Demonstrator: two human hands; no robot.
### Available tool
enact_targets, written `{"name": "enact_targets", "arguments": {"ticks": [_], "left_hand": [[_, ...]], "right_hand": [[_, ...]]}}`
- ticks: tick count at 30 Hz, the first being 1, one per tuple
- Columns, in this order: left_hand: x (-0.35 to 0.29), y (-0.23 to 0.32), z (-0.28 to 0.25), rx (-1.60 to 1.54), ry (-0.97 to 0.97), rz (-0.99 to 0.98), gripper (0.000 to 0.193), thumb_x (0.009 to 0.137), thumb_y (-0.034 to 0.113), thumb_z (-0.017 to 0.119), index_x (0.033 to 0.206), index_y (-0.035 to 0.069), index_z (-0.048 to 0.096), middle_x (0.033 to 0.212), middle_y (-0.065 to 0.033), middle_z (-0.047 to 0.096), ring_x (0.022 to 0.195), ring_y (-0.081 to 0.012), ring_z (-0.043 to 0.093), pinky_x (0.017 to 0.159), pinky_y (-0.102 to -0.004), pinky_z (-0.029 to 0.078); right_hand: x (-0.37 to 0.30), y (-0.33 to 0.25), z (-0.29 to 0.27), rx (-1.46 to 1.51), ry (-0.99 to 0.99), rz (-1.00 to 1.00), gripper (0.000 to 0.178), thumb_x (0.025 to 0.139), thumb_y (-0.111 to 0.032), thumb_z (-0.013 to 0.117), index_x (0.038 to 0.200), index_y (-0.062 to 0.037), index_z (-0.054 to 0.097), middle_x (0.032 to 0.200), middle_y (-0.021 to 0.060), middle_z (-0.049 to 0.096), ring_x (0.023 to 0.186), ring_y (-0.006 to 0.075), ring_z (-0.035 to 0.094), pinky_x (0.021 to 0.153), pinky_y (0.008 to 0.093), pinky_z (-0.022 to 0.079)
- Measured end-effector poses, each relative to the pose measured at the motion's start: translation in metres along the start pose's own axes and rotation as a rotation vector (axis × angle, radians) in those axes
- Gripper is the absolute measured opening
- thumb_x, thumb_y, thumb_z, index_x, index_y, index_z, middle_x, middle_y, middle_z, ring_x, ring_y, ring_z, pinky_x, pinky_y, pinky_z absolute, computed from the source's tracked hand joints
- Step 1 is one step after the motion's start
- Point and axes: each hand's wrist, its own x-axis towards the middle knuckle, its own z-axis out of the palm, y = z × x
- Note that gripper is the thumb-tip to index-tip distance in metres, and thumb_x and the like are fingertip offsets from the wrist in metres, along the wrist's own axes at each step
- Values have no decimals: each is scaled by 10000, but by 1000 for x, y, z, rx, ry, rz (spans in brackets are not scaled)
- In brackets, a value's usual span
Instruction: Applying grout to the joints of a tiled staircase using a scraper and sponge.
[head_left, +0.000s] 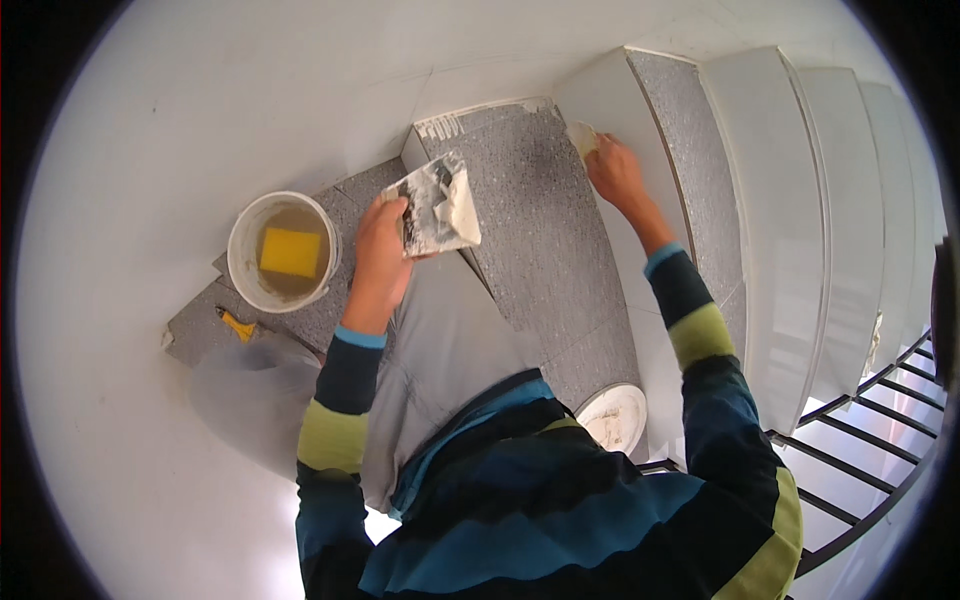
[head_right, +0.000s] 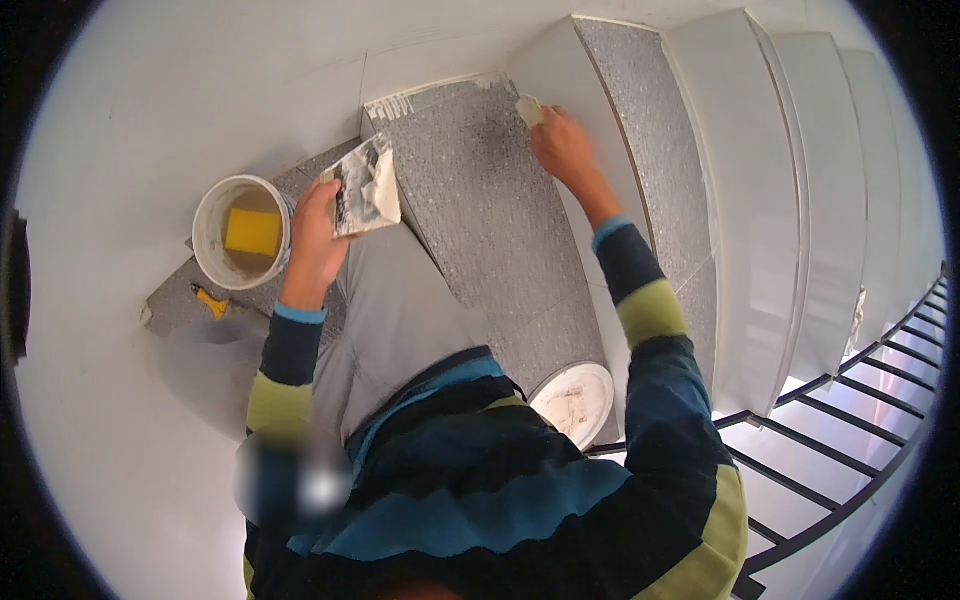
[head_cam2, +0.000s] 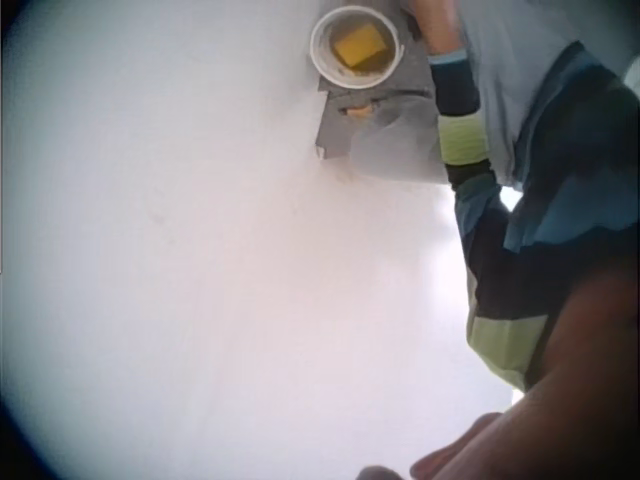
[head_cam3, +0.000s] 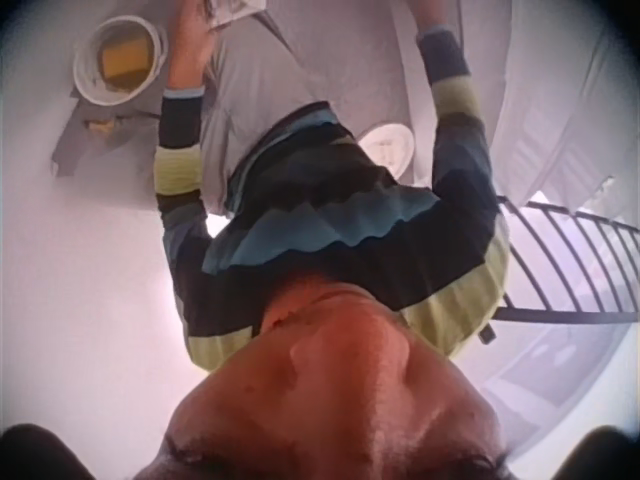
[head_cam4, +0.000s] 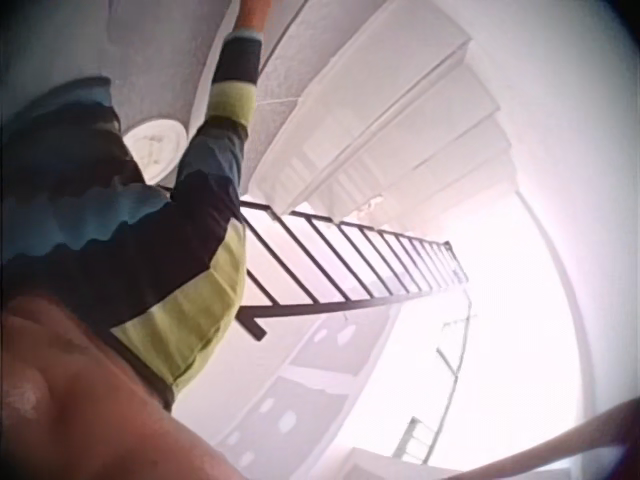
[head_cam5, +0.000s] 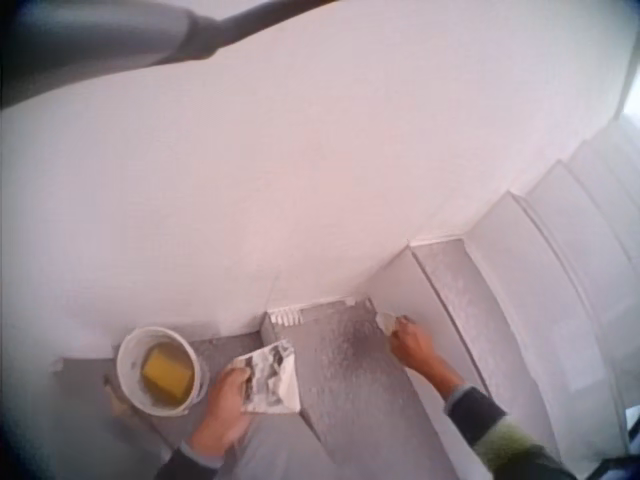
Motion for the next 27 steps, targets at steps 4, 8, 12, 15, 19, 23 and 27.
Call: {"name": "enact_targets", "arguments": {"ticks": [4,8,12,15,19,23,27], "left_hand": [[0,1,-26,-92,20,-15,228,849,146,451,1050,46,494,995,-54,554,928,-170,558,769,-354,470],[-2,5,-41,-89,31,-41,258,855,122,448,1092,25,479,1020,-62,539,951,-171,549,806,-321,458],[-3,2,-45,-74,106,-57,282,855,125,441,1116,25,473,1031,-60,538,968,-172,540,828,-323,448],[3,-4,-49,-54,83,-61,324,847,112,433,1156,13,450,1059,-73,533,988,-175,532,849,-331,439],[2,-4,-54,-88,56,-57,353,846,110,430,1178,-9,430,1078,-82,526,994,-182,531,861,-339,434],[-1,-7,-58,-85,101,-80,318,846,113,446,1146,7,453,1061,-71,535,986,-180,533,849,-336,438],[5,-18,-57,-64,42,-96,277,844,116,460,1105,28,480,1032,-56,547,970,-177,538,837,-329,440]], "right_hand": [[46,-20,34,-224,-26,126,157,744,-81,535,836,29,597,895,227,577,811,370,591,703,422,488],[66,-20,66,-320,-75,107,180,748,-125,532,805,25,615,864,228,585,780,366,602,663,423,497],[75,-34,87,-477,-134,84,194,756,-139,537,837,1,644,850,183,607,786,313,623,661,377,514],[81,-32,97,-560,-144,21,186,745,-132,541,809,7,646,865,192,609,767,314,624,638,379,514],[74,-20,83,-279,-103,-36,167,728,-120,549,728,22,637,848,224,602,730,323,619,607,387,508],[46,-22,58,-212,-127,-14,143,714,-106,560,701,16,635,796,217,593,710,325,615,597,389,506],[26,-12,79,-331,-47,125,132,707,-104,570,715,7,642,764,191,591,718,319,613,586,388,507]]}}
